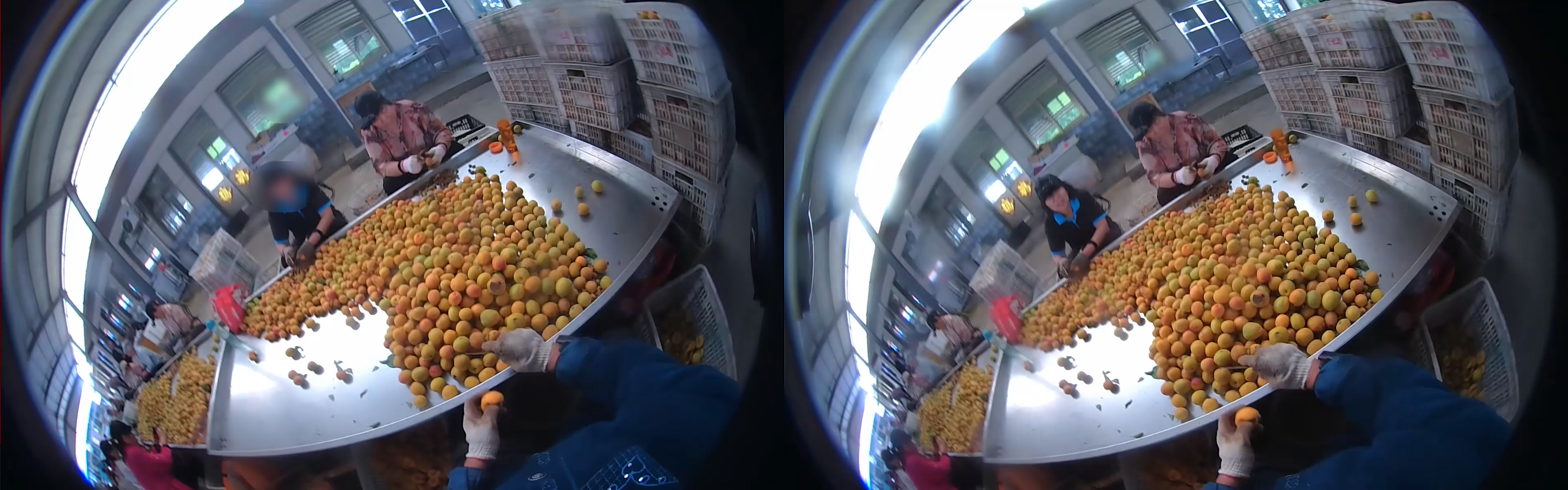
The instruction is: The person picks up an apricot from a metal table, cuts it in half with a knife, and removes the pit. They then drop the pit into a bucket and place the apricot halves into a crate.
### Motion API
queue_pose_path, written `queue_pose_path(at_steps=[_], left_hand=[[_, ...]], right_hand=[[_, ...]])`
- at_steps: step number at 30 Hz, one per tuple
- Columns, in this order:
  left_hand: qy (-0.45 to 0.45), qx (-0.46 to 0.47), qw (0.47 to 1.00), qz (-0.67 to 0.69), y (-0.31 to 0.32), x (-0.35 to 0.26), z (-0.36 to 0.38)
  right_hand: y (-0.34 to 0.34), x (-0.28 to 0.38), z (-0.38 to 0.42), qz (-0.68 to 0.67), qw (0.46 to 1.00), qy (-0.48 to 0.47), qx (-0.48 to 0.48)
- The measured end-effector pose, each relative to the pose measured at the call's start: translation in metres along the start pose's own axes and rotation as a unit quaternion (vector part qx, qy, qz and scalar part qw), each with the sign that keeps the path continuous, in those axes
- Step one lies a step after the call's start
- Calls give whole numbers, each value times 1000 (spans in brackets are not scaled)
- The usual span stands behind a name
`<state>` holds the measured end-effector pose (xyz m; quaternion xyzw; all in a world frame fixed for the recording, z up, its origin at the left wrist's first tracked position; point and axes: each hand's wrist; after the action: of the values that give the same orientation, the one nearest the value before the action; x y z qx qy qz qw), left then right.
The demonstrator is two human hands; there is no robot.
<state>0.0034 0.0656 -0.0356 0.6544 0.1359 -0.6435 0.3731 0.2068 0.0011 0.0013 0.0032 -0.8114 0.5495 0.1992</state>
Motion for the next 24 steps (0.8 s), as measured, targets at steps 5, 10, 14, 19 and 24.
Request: queue_pose_path(at_steps=[5, 10, 14, 19, 24], left_hand=[[32, -10, 999, -22, 4, 9, 33], [84, 79, 977, -178, 24, 21, 44], [61, 97, 981, -159, 45, 27, 55], [45, 119, 981, -148, 62, 13, 63], [-16, 107, 990, -86, 61, 14, 64]], right_hand=[[-14, 45, 57, -245, 968, 59, -7], [-22, 57, 109, -296, 942, 128, 93], [-32, 46, 134, -423, 875, 206, 108], [-45, 44, 146, -575, 778, 239, 85], [-38, 42, 148, -596, 746, 285, 85]])
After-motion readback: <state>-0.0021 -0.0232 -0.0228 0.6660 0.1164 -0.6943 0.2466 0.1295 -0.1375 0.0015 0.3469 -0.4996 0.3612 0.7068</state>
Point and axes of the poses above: each hand's wrist, its own z-axis away from the middle knuckle, its own y-axis out of the palm, x = y × z, and after that the axes turned 10 degrees about z, right-handed
